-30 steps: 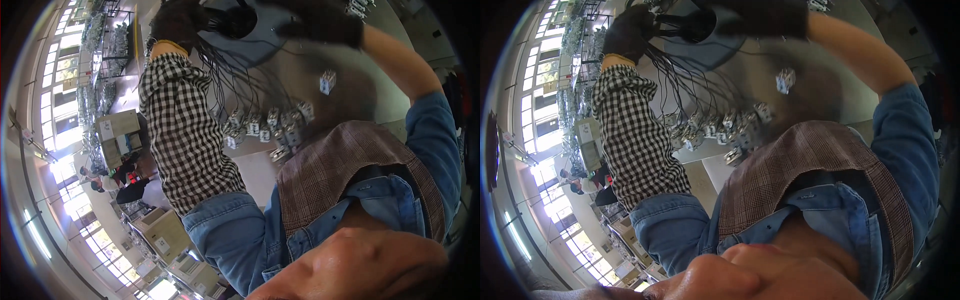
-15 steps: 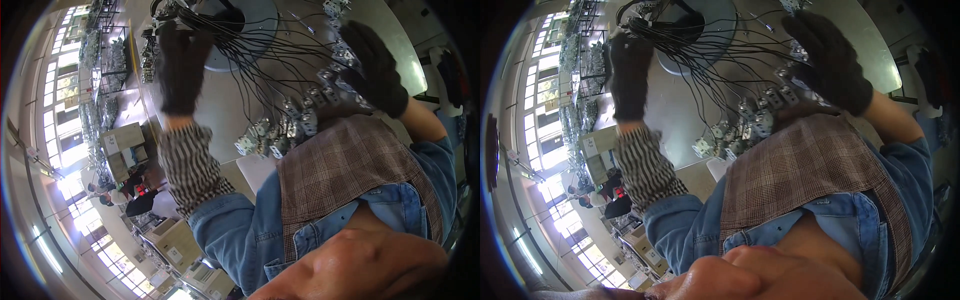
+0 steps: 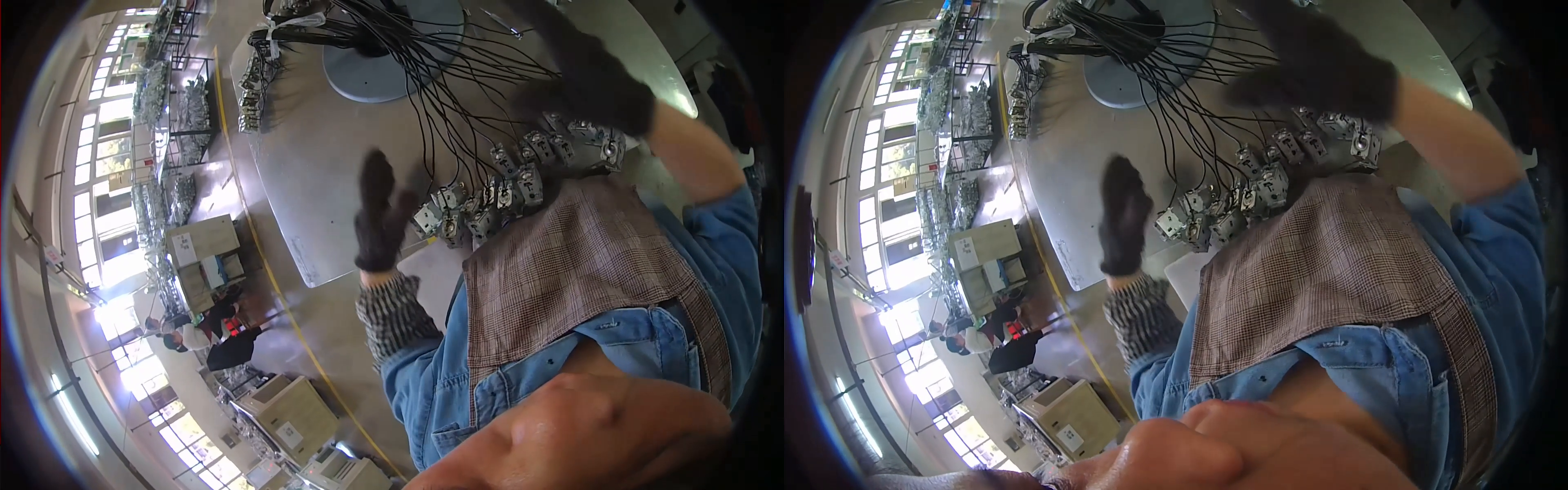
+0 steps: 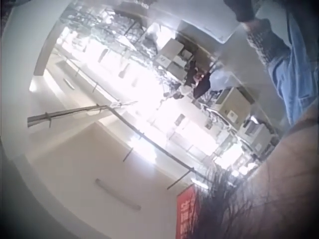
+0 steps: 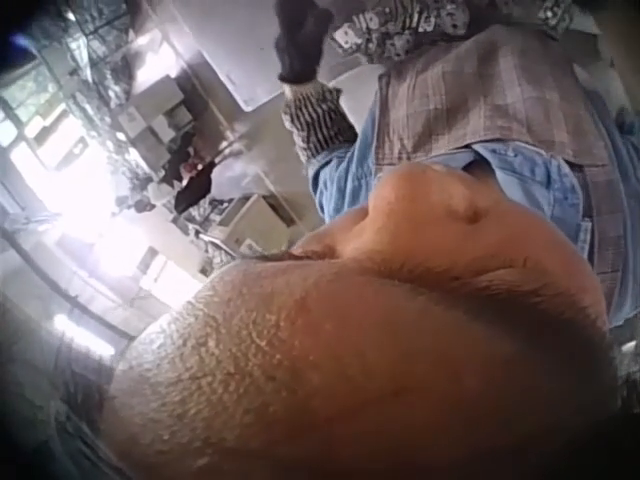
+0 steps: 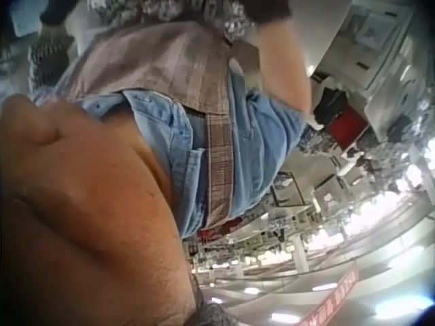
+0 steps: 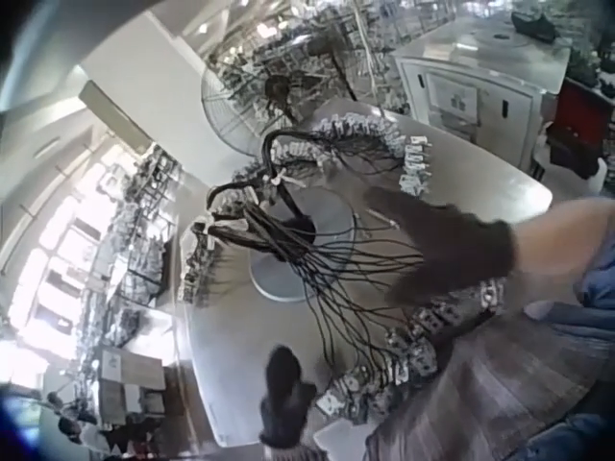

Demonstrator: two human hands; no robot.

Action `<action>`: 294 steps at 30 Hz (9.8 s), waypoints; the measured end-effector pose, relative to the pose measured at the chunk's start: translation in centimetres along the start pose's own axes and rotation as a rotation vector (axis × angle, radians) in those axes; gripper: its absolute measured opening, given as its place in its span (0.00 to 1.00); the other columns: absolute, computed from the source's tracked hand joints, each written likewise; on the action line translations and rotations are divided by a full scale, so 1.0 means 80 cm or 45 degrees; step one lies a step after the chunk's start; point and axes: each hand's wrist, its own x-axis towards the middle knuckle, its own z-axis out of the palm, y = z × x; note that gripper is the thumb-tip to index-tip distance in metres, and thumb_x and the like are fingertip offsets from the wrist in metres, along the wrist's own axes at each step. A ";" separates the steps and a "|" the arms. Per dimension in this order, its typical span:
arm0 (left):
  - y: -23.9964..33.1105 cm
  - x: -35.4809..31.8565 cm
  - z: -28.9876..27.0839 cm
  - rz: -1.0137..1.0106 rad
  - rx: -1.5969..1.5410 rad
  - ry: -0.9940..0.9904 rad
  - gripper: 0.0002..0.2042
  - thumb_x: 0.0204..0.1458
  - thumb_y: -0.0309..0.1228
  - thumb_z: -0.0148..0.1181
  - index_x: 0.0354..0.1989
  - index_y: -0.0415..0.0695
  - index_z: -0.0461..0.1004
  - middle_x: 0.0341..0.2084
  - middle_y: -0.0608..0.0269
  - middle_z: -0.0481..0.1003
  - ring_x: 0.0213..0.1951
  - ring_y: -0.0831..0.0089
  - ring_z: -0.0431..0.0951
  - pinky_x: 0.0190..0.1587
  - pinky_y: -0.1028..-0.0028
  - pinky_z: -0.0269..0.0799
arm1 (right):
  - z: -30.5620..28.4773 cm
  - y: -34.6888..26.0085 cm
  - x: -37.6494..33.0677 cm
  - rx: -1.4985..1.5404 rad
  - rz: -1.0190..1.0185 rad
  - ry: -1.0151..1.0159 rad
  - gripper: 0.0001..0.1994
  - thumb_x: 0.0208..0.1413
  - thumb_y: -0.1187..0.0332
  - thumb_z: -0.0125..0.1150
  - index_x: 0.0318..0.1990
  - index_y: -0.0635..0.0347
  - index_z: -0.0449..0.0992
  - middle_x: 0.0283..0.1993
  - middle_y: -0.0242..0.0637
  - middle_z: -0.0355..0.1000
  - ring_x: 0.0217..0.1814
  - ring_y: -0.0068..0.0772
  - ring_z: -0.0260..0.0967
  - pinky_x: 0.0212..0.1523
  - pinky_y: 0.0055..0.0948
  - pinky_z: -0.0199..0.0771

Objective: Organizing and preparing bundles of wire harnesses with connectors at a workbench.

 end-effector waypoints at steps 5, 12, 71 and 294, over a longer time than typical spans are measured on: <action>0.109 0.185 0.037 0.188 0.058 0.117 0.27 0.62 0.36 0.61 0.69 0.43 0.65 0.58 0.54 0.75 0.54 0.66 0.77 0.53 0.64 0.77 | 0.114 0.009 0.092 -0.219 -0.053 0.204 0.40 0.49 0.45 0.74 0.65 0.58 0.67 0.68 0.51 0.66 0.65 0.53 0.70 0.62 0.43 0.75; 0.078 0.233 0.110 0.185 -0.269 0.038 0.19 0.49 0.37 0.75 0.46 0.42 0.79 0.39 0.62 0.80 0.42 0.71 0.79 0.45 0.67 0.76 | 0.119 0.009 0.108 0.060 0.273 -0.525 0.47 0.49 0.49 0.76 0.75 0.50 0.57 0.68 0.45 0.69 0.70 0.44 0.68 0.70 0.38 0.68; -0.007 -0.036 0.082 -0.500 -0.266 0.195 0.27 0.61 0.35 0.65 0.67 0.45 0.64 0.36 0.64 0.75 0.37 0.77 0.78 0.37 0.72 0.77 | 0.084 -0.010 -0.079 -0.363 -0.318 -0.135 0.30 0.52 0.53 0.70 0.61 0.52 0.73 0.62 0.43 0.68 0.62 0.51 0.69 0.55 0.46 0.77; 0.043 0.044 0.104 0.872 0.964 -0.645 0.29 0.48 0.46 0.67 0.53 0.38 0.71 0.42 0.51 0.75 0.46 0.51 0.75 0.51 0.54 0.71 | 0.062 -0.053 -0.129 -0.334 0.266 -0.058 0.33 0.50 0.67 0.69 0.66 0.48 0.69 0.57 0.47 0.72 0.55 0.55 0.75 0.50 0.50 0.80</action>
